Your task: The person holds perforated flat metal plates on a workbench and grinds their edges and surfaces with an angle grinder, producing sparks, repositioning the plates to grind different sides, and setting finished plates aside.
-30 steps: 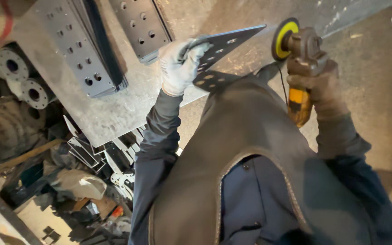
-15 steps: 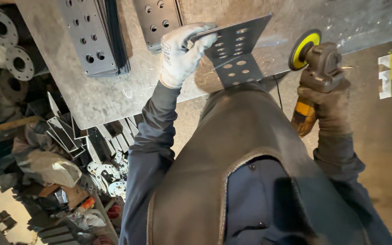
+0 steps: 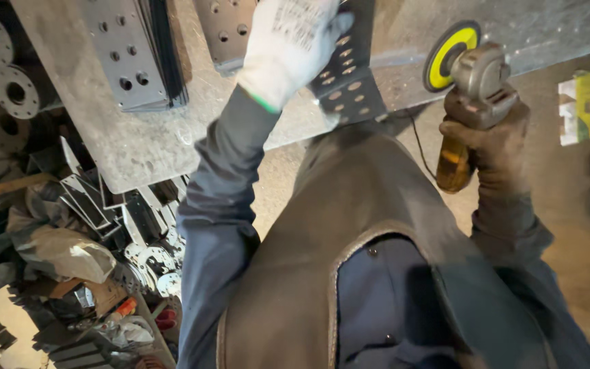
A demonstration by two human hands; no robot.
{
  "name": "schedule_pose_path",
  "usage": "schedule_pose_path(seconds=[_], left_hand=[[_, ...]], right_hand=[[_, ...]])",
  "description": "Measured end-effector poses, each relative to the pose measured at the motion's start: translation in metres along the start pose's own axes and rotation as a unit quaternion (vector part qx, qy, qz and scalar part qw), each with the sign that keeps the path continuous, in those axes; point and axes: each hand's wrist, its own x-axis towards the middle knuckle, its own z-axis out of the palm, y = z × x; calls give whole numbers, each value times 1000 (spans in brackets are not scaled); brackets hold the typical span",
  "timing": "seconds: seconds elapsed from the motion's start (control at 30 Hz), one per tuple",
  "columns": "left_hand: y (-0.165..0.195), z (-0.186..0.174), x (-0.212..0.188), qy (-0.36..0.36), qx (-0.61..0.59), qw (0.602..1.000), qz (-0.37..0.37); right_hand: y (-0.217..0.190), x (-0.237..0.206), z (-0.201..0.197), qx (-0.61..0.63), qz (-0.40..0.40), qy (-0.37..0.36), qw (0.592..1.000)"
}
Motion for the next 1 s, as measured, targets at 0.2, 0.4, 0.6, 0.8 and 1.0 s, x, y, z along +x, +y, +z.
schedule_pose_path(seconds=[0.2,0.4,0.6,0.8,1.0], left_hand=[[-11,-28,-34,-56,-63,991,-101],[11,-45,-47,-39,-90,987,-128],[17,-45,-55,-62,-87,988,-112],[15,-53,-61,-65,-100,986,-113],[10,-62,-73,-39,-129,981,-138]], right_hand=[[-53,23,21,-145,-173,-56,972],[-103,43,42,-321,-331,-111,880],[-125,52,58,-351,-381,-131,845],[-104,71,60,-164,-313,-241,904],[-53,87,63,-92,-127,-297,942]])
